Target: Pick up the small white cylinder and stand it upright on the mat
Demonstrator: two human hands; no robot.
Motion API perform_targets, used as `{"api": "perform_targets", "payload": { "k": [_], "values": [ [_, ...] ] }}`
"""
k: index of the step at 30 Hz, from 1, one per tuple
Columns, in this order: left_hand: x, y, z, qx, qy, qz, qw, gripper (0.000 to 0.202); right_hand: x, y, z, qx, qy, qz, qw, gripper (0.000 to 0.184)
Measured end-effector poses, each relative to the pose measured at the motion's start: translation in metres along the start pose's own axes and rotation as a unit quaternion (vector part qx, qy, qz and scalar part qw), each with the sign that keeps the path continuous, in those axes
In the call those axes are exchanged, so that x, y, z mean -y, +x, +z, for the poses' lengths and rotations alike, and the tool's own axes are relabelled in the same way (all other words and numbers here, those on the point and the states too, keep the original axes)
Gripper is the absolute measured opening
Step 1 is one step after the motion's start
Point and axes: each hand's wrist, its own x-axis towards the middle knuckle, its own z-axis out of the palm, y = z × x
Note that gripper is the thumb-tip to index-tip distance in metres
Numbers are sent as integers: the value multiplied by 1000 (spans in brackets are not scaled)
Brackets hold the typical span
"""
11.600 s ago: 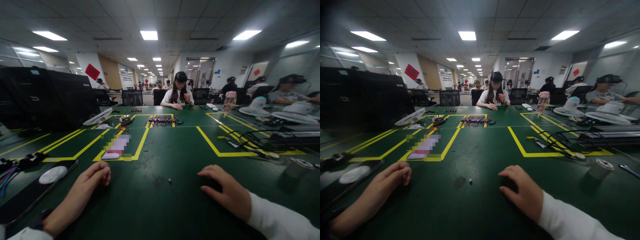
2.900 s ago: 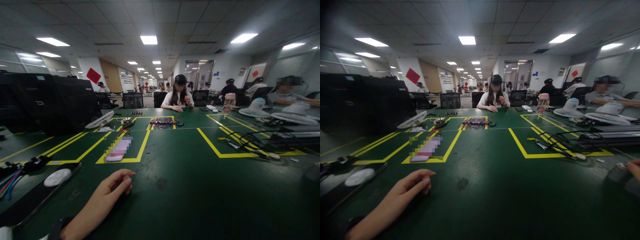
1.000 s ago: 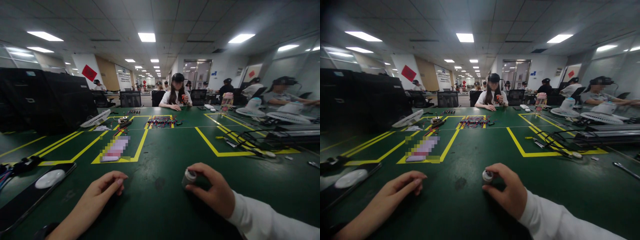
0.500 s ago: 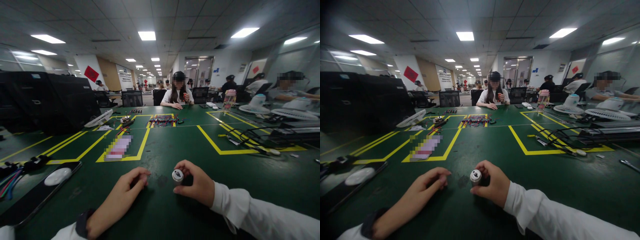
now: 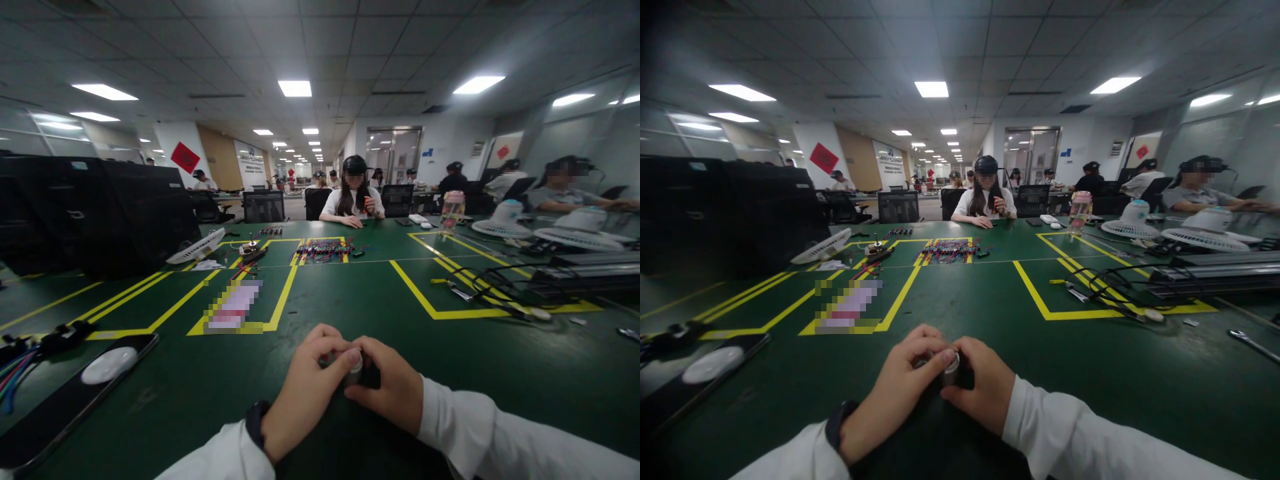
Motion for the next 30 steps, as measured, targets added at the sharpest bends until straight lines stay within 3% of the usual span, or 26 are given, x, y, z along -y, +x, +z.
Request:
{"api": "perform_targets", "payload": {
  "k": [7, 11, 14, 19, 24, 27, 30],
  "values": [
    [6, 2, -20, -23, -23, -13, 999, 20, 0, -5, -8, 7, -22, 15, 1000, 34],
    [22, -3, -25, 53, 23, -12, 998, 17, 0, -7, -17, 15, -35, 33, 999, 34],
    [31, -5, -24, 110, 118, 16, 987, 17, 0, -8, -19, 16, -36, 35, 999, 34],
    [33, -5, -24, 141, 204, 39, 968, 22, -2, -7, -16, 6, -36, 30, 999, 34],
    [27, -4, -30, 133, 137, 14, 981, 34, -2, -7, -18, 14, -31, 21, 999, 36],
    [25, -8, -40, 82, 67, -31, 994, 35, -4, -13, -26, 17, 18, 22, 999, 37],
    [26, -16, -56, 41, 34, -85, 995, 37, -19, -27, -45, -24, 30, 44, 998, 46]
  ]
}}
